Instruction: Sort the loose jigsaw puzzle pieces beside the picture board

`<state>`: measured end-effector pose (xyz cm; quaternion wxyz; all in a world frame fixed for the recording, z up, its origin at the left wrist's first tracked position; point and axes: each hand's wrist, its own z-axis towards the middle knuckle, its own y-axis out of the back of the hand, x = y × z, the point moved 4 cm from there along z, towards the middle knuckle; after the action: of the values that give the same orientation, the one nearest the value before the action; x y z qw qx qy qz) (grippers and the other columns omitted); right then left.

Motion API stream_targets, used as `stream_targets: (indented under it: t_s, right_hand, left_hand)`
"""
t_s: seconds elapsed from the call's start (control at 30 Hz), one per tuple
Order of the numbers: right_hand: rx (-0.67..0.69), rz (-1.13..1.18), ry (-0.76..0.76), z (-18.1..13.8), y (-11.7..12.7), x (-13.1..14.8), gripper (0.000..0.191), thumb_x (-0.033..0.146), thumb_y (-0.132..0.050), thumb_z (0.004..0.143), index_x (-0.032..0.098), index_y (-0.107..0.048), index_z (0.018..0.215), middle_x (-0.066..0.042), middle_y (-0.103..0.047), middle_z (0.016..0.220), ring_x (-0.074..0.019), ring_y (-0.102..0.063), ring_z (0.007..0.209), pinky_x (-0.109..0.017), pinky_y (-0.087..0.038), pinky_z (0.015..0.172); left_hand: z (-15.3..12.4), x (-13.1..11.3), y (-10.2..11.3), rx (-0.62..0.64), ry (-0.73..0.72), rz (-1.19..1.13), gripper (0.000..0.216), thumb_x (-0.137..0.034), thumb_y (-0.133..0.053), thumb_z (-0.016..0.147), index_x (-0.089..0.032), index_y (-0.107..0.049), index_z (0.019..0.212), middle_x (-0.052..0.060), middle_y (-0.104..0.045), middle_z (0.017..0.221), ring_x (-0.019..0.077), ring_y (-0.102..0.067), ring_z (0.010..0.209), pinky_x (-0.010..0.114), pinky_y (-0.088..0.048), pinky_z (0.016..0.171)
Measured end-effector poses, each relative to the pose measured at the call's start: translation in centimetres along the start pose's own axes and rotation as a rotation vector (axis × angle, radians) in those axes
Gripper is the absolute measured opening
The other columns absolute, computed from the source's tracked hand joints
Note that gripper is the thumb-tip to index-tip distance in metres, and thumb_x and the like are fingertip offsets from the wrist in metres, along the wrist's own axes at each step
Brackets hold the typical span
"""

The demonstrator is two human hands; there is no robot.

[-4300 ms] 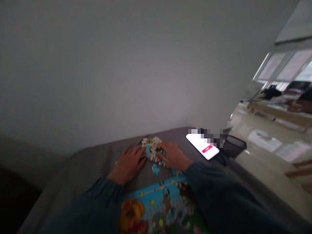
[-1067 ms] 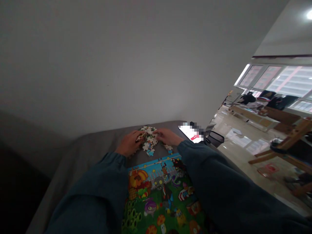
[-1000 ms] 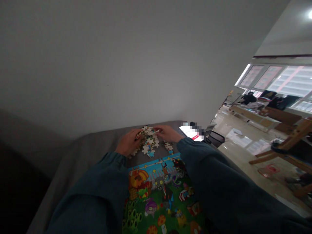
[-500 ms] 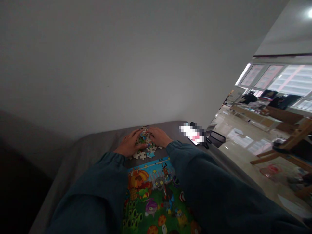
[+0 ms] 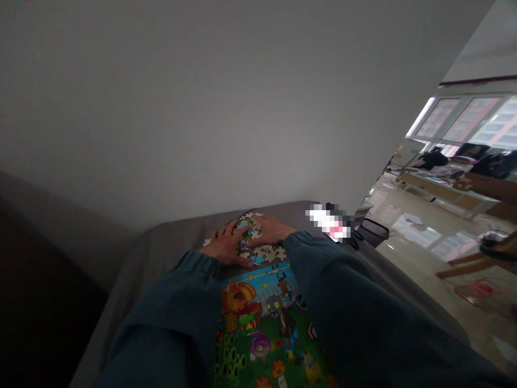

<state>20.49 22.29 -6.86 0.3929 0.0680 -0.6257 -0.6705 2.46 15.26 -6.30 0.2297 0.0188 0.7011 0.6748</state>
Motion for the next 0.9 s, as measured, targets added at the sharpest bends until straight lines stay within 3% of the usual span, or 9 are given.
stream_targets:
  t_s: [0.1,0.23,0.33,0.47,0.6,0.7,0.77,0.83,0.9]
  right_hand:
    - [0.021,0.069,-0.036,1.0,0.2,0.1,0.085,0.045,-0.091,0.065,0.017,-0.06,0.139,-0.018,-0.065,0.134,-0.0359,-0.059,0.126,-0.053,-0.043,0.11]
    - [-0.034,0.185,-0.068,0.6,1.7,-0.4,0.067,0.023,-0.085,0.071,0.018,-0.063,0.134,-0.011,-0.07,0.126,-0.0249,-0.065,0.113,-0.04,-0.05,0.101]
    - [-0.089,0.261,-0.094,-0.6,3.2,-0.9,0.053,0.021,-0.08,0.077,0.017,-0.067,0.128,-0.008,-0.072,0.12,-0.0212,-0.066,0.107,-0.037,-0.05,0.099]
    - [-0.115,0.337,-0.13,-1.9,5.4,-1.4,0.043,0.031,-0.08,0.079,0.016,-0.072,0.119,-0.007,-0.074,0.105,-0.0207,-0.067,0.095,-0.038,-0.051,0.093]
    - [-0.085,0.435,-0.138,-2.5,6.9,-1.5,0.042,0.038,-0.076,0.084,0.017,-0.072,0.121,-0.008,-0.075,0.1,-0.0184,-0.067,0.087,-0.036,-0.054,0.086]
    - [-0.042,0.493,-0.129,-2.5,6.8,-1.4,0.034,0.041,-0.064,0.093,0.016,-0.074,0.114,-0.009,-0.075,0.102,-0.0173,-0.068,0.086,-0.034,-0.055,0.083]
    - [-0.019,0.504,-0.127,-2.4,6.3,-1.6,0.028,0.037,-0.065,0.091,0.015,-0.075,0.106,-0.009,-0.076,0.098,-0.017,-0.068,0.084,-0.033,-0.054,0.082]
    - [-0.004,0.498,-0.128,-2.3,5.7,-1.8,0.027,0.029,-0.069,0.087,0.015,-0.073,0.109,-0.007,-0.075,0.091,-0.0162,-0.067,0.08,-0.032,-0.054,0.079]
    - [-0.005,0.481,-0.13,-2.2,5.3,-2.1,0.04,0.022,-0.07,0.083,0.014,-0.068,0.122,-0.004,-0.073,0.084,-0.0152,-0.065,0.075,-0.03,-0.053,0.074]
  left_hand:
    - [0.1,-0.3,0.0,-0.04,0.004,0.006,0.1,-0.065,-0.079,0.066,-0.034,-0.041,0.153,0.015,-0.04,0.158,0.0451,-0.039,0.142,0.064,-0.036,0.111]
    - [0.6,-0.6,0.5,-0.13,-0.058,-0.019,0.077,-0.052,-0.073,0.079,-0.03,-0.049,0.148,0.012,-0.052,0.145,0.0353,-0.052,0.131,0.048,-0.044,0.108]
    - [0.8,-0.7,1.1,-0.202,-0.102,-0.059,0.059,-0.045,-0.063,0.089,-0.026,-0.052,0.143,0.009,-0.058,0.137,0.027,-0.06,0.122,0.037,-0.048,0.104]
    - [0.9,-0.6,2.0,-0.286,-0.095,-0.097,0.043,-0.037,-0.048,0.097,-0.024,-0.056,0.137,0.008,-0.062,0.132,0.0232,-0.062,0.118,0.035,-0.048,0.103]
    - [0.9,-0.4,2.0,-0.313,-0.053,-0.095,0.048,-0.046,-0.046,0.098,-0.025,-0.054,0.139,0.009,-0.058,0.141,0.0274,-0.055,0.13,0.042,-0.043,0.111]
    - [0.8,-0.2,1.3,-0.265,-0.037,-0.086,0.066,-0.064,-0.049,0.093,-0.027,-0.046,0.147,0.01,-0.049,0.153,0.0311,-0.05,0.137,0.046,-0.042,0.112]
    - [0.8,-0.1,0.7,-0.211,-0.034,-0.075,0.078,-0.069,-0.054,0.088,-0.027,-0.041,0.151,0.011,-0.044,0.158,0.0333,-0.047,0.14,0.048,-0.042,0.112]
    - [0.7,0.0,0.3,-0.164,-0.022,-0.059,0.084,-0.067,-0.061,0.084,-0.028,-0.038,0.154,0.011,-0.042,0.16,0.0355,-0.045,0.142,0.05,-0.04,0.112]
    - [0.7,0.1,0.0,-0.136,-0.012,-0.04,0.079,-0.06,-0.065,0.084,-0.03,-0.04,0.152,0.011,-0.046,0.158,0.0358,-0.045,0.142,0.052,-0.039,0.112]
